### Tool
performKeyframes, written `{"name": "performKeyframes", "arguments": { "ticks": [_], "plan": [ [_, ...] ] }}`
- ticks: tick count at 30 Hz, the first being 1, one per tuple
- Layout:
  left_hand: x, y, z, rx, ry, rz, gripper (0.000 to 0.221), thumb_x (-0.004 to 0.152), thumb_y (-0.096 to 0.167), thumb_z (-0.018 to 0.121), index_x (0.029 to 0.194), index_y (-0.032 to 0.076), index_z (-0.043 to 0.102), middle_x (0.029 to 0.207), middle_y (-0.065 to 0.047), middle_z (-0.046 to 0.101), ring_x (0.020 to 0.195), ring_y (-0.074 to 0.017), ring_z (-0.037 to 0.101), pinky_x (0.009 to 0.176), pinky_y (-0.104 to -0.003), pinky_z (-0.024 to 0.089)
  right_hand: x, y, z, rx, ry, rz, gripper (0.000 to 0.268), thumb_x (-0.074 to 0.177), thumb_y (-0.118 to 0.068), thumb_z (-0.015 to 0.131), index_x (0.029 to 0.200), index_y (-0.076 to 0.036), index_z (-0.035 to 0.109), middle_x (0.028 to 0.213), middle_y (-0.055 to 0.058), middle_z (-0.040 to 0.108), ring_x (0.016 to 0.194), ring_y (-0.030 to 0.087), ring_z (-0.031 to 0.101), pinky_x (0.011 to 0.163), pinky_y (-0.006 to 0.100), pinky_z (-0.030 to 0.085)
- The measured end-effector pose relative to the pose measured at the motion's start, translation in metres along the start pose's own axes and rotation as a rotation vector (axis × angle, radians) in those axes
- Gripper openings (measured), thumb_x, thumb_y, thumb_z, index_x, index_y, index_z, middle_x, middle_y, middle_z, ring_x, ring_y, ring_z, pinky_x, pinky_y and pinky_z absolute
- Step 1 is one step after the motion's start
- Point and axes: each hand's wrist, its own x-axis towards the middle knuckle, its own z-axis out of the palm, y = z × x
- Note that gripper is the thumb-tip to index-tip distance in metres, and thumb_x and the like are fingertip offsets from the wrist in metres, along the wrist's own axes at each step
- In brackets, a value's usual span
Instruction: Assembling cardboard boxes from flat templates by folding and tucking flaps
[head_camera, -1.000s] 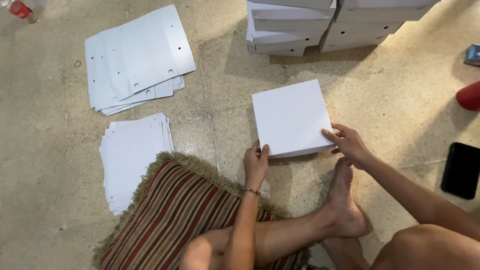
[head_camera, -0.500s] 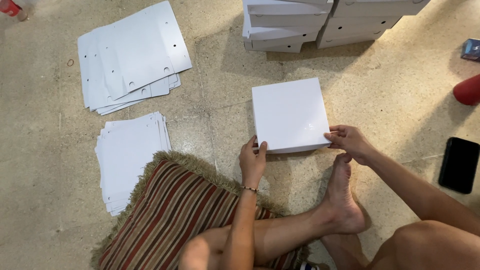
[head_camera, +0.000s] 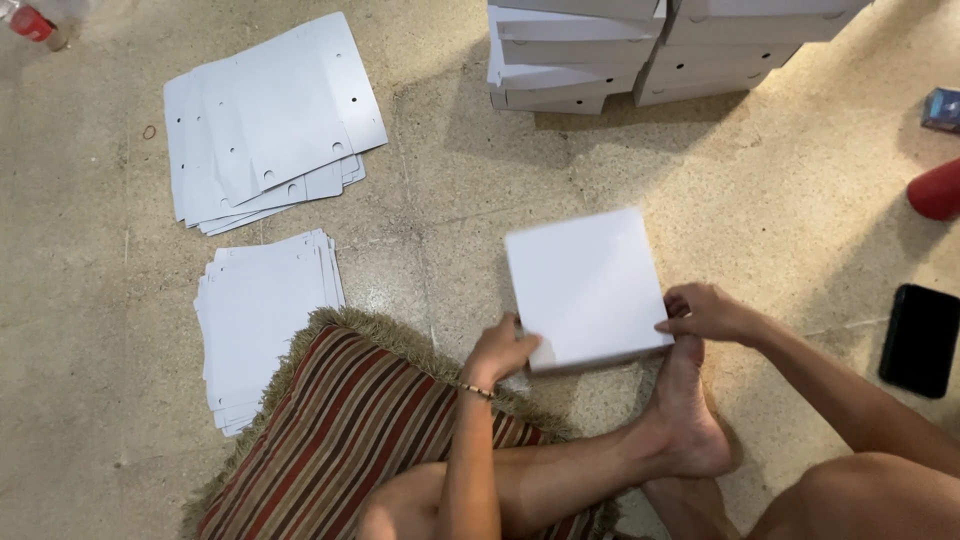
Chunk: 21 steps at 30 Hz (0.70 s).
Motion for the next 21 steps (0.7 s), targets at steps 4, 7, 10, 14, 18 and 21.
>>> {"name": "performKeyframes", "arguments": {
  "ticks": [4, 7, 10, 14, 18, 21],
  "plan": [
    [-0.014, 0.003, -0.005, 0.105, -0.139, -0.02, 0.065, 0.079, 0.05, 0.044, 0.118, -0.001, 0.055, 0.107, -0.026, 0.059, 0.104, -0.041, 0.055, 0.086, -0.049, 0.045, 0.005, 0.018, -0.001, -0.337, -0.13, -0.108, 0.044, 0.06, -0.039, 0.074, 0.091, -0.009, 0.071, 0.087, 0.015, 0.072, 0.091, 0.031, 0.067, 0.082, 0.041, 0.052],
    [-0.022, 0.01, -0.008, 0.278, -0.13, -0.045, 0.078, 0.078, 0.061, 0.039, 0.112, -0.007, 0.056, 0.109, -0.028, 0.057, 0.107, -0.0397, 0.054, 0.089, -0.046, 0.044, 0.003, 0.012, -0.008, -0.504, -0.193, 0.019, 0.055, 0.051, -0.055, 0.08, 0.089, -0.016, 0.074, 0.095, 0.009, 0.072, 0.098, 0.028, 0.064, 0.088, 0.038, 0.05],
    [-0.033, 0.021, -0.015, 0.195, -0.002, -0.068, 0.091, 0.074, 0.073, 0.034, 0.11, -0.008, 0.056, 0.106, -0.029, 0.058, 0.103, -0.0424, 0.055, 0.085, -0.052, 0.045, -0.008, -0.028, -0.015, -0.403, -0.045, 0.012, 0.087, 0.055, -0.06, 0.076, 0.119, -0.003, 0.056, 0.115, 0.023, 0.06, 0.105, 0.041, 0.057, 0.093, 0.049, 0.044],
    [-0.035, 0.047, -0.027, -0.288, 0.451, 0.144, 0.065, 0.089, 0.045, 0.041, 0.135, 0.0, 0.031, 0.132, -0.026, 0.038, 0.123, -0.0389, 0.038, 0.099, -0.05, 0.035, 0.015, -0.039, 0.003, -0.117, 0.243, -0.165, 0.065, 0.081, -0.041, 0.056, 0.138, -0.02, 0.033, 0.129, 0.019, 0.045, 0.103, 0.034, 0.056, 0.091, 0.045, 0.044],
    [-0.009, 0.032, -0.017, -0.351, 0.481, 0.223, 0.045, 0.094, 0.034, 0.039, 0.124, 0.0, 0.046, 0.123, -0.022, 0.045, 0.111, -0.0372, 0.05, 0.09, -0.046, 0.045, 0.012, -0.056, 0.01, 0.017, 0.334, -0.16, 0.041, 0.09, -0.032, 0.047, 0.13, -0.021, 0.045, 0.123, 0.02, 0.051, 0.103, 0.036, 0.056, 0.088, 0.047, 0.046],
    [0.014, 0.007, -0.005, -0.355, 0.513, 0.213, 0.039, 0.094, 0.036, 0.043, 0.108, 0.003, 0.058, 0.107, -0.016, 0.052, 0.097, -0.0341, 0.058, 0.078, -0.043, 0.051, 0.036, -0.034, 0.013, -0.01, 0.357, -0.204, 0.032, 0.092, -0.038, 0.049, 0.119, -0.021, 0.054, 0.118, 0.01, 0.057, 0.105, 0.029, 0.057, 0.089, 0.047, 0.044]
  ]
}}
